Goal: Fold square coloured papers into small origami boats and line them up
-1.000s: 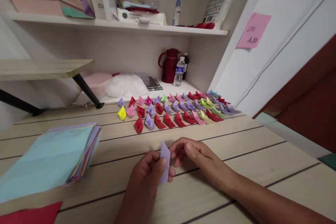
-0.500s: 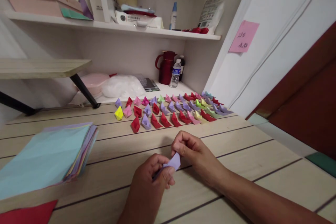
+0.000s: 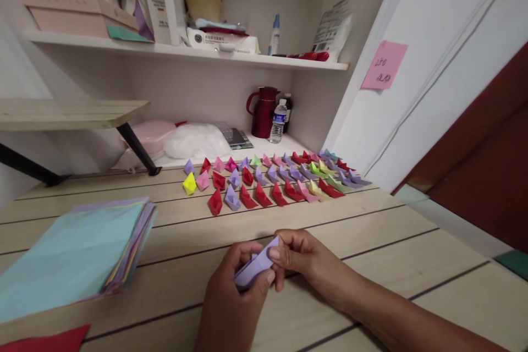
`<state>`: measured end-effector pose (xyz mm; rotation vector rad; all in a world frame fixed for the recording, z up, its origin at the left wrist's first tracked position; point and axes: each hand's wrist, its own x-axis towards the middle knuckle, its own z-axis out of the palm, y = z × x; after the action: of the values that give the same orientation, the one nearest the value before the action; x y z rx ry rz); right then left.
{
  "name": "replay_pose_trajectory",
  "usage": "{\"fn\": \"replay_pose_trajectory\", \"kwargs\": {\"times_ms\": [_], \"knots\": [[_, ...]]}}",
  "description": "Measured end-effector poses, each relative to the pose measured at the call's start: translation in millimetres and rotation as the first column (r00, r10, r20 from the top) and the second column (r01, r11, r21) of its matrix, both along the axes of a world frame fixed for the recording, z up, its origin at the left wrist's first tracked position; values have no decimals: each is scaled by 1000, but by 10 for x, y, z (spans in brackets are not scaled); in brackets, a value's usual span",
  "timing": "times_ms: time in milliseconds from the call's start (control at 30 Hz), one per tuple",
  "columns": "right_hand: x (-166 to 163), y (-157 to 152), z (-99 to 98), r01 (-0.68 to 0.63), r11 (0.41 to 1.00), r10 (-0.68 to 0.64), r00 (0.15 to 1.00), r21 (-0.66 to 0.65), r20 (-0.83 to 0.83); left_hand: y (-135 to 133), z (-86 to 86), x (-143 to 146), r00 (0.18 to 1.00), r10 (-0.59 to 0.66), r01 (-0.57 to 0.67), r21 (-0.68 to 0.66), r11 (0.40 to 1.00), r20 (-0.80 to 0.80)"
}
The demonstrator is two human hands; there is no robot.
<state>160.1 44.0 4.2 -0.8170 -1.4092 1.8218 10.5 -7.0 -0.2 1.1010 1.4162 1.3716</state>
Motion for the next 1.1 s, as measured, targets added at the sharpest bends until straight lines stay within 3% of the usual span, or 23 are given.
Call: {"fn": "replay_pose_trajectory", "kwargs": {"times_ms": [167,333,567,800,1100], "knots": [[-17,9,-11,29,1000,-29,999,4,-45,32,7,-44,994,9,0,-83,997,111],[-15,-7,17,19,997,-20,1000,75,12,10,81,-87,996,-67,75,-148,986,55],[-34,-27,-2,34,996,-32,999,77,-19,-26,169,-67,998,-68,63,-218,974,-13],[4,-60,55,2,979,-15,998,203,60,-53,193,-34,996,-69,54,-245,968,-52],[-26,-54,48,59,992,-59,998,116,-11,-40,148,-76,993,-115,115,-253,961,14]]}}
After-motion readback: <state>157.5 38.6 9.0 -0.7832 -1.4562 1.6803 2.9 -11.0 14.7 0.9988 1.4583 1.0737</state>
